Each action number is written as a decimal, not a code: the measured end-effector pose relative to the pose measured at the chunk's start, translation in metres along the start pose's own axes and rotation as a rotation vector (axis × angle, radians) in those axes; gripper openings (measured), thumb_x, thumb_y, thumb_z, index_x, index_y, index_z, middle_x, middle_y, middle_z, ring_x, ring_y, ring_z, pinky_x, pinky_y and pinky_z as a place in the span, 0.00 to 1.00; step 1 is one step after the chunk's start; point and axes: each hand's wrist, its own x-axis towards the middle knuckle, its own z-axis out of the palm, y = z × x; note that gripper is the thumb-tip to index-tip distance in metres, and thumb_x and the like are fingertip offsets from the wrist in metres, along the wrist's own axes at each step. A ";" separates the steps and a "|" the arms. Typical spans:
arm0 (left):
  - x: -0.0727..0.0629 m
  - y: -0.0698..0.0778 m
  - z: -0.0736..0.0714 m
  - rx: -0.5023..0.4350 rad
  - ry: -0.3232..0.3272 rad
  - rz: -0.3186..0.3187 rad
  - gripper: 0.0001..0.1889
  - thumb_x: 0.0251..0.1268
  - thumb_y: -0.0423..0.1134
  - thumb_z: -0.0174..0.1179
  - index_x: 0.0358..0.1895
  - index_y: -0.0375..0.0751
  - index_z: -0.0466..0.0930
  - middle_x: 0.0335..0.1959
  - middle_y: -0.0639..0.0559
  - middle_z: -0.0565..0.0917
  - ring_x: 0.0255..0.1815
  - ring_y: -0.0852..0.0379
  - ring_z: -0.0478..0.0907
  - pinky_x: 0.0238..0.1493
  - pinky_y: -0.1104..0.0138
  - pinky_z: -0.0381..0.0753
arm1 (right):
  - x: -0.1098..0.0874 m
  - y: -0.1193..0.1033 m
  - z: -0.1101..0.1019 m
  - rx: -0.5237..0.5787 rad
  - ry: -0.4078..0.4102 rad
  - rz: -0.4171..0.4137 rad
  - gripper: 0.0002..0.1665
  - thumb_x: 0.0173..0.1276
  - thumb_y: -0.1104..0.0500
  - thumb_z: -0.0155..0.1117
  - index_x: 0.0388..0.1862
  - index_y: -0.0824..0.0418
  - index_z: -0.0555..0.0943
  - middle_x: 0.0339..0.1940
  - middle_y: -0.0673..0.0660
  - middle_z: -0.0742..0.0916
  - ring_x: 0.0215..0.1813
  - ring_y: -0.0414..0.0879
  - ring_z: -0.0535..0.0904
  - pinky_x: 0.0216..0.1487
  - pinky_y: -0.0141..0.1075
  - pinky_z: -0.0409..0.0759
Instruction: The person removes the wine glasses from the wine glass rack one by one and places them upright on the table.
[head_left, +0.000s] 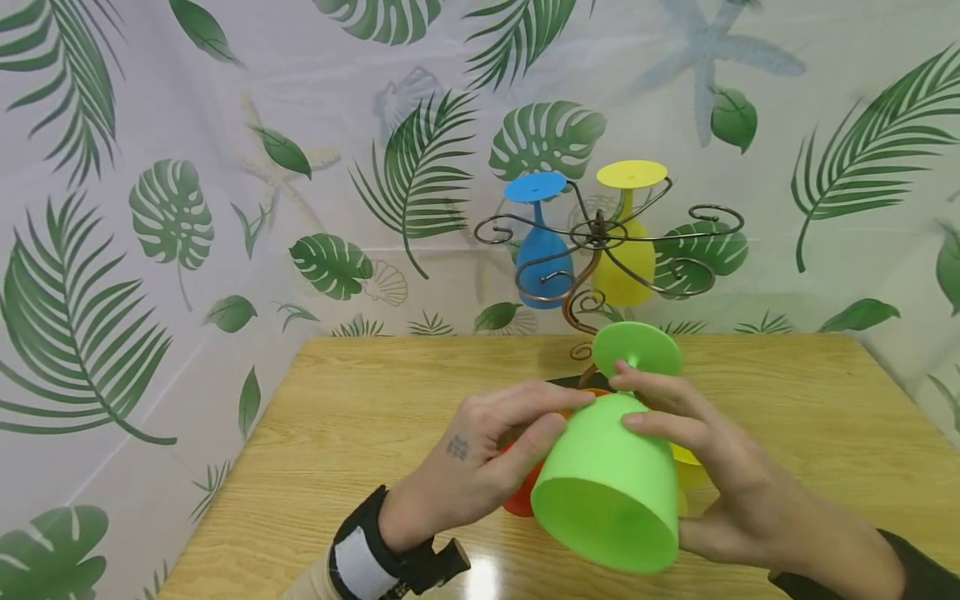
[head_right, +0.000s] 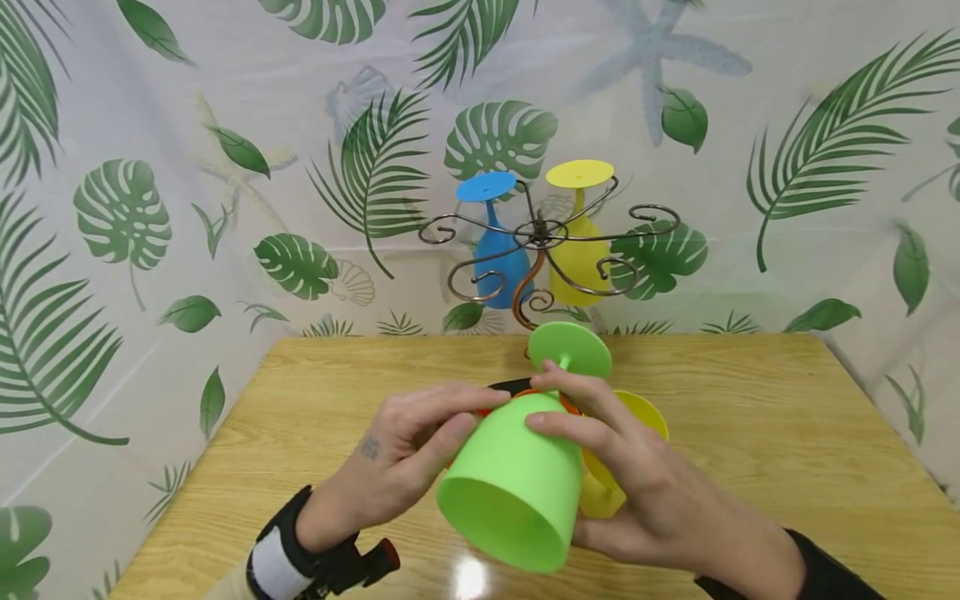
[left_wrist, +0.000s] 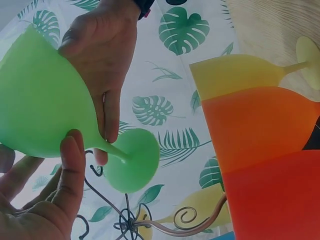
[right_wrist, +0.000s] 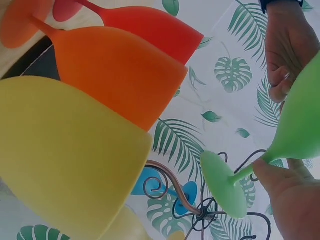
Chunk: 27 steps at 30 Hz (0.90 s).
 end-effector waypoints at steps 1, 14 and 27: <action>0.000 0.000 0.000 0.002 0.006 0.011 0.16 0.82 0.34 0.47 0.63 0.34 0.78 0.58 0.41 0.85 0.57 0.56 0.84 0.54 0.66 0.85 | 0.001 0.000 0.000 0.011 0.009 0.003 0.45 0.61 0.51 0.79 0.64 0.78 0.69 0.71 0.73 0.72 0.79 0.57 0.64 0.76 0.34 0.66; 0.005 0.005 -0.002 -0.031 0.051 0.141 0.20 0.84 0.41 0.46 0.62 0.27 0.76 0.55 0.36 0.82 0.51 0.51 0.85 0.49 0.63 0.88 | 0.011 -0.003 0.000 0.093 0.120 0.011 0.52 0.60 0.53 0.80 0.67 0.82 0.63 0.69 0.63 0.78 0.72 0.49 0.73 0.74 0.34 0.68; 0.008 0.009 -0.006 0.017 0.077 0.168 0.20 0.83 0.43 0.48 0.61 0.28 0.75 0.53 0.37 0.81 0.44 0.53 0.83 0.45 0.67 0.87 | -0.005 0.000 -0.001 0.108 0.180 0.179 0.59 0.52 0.51 0.85 0.68 0.85 0.63 0.69 0.60 0.78 0.66 0.46 0.76 0.67 0.27 0.73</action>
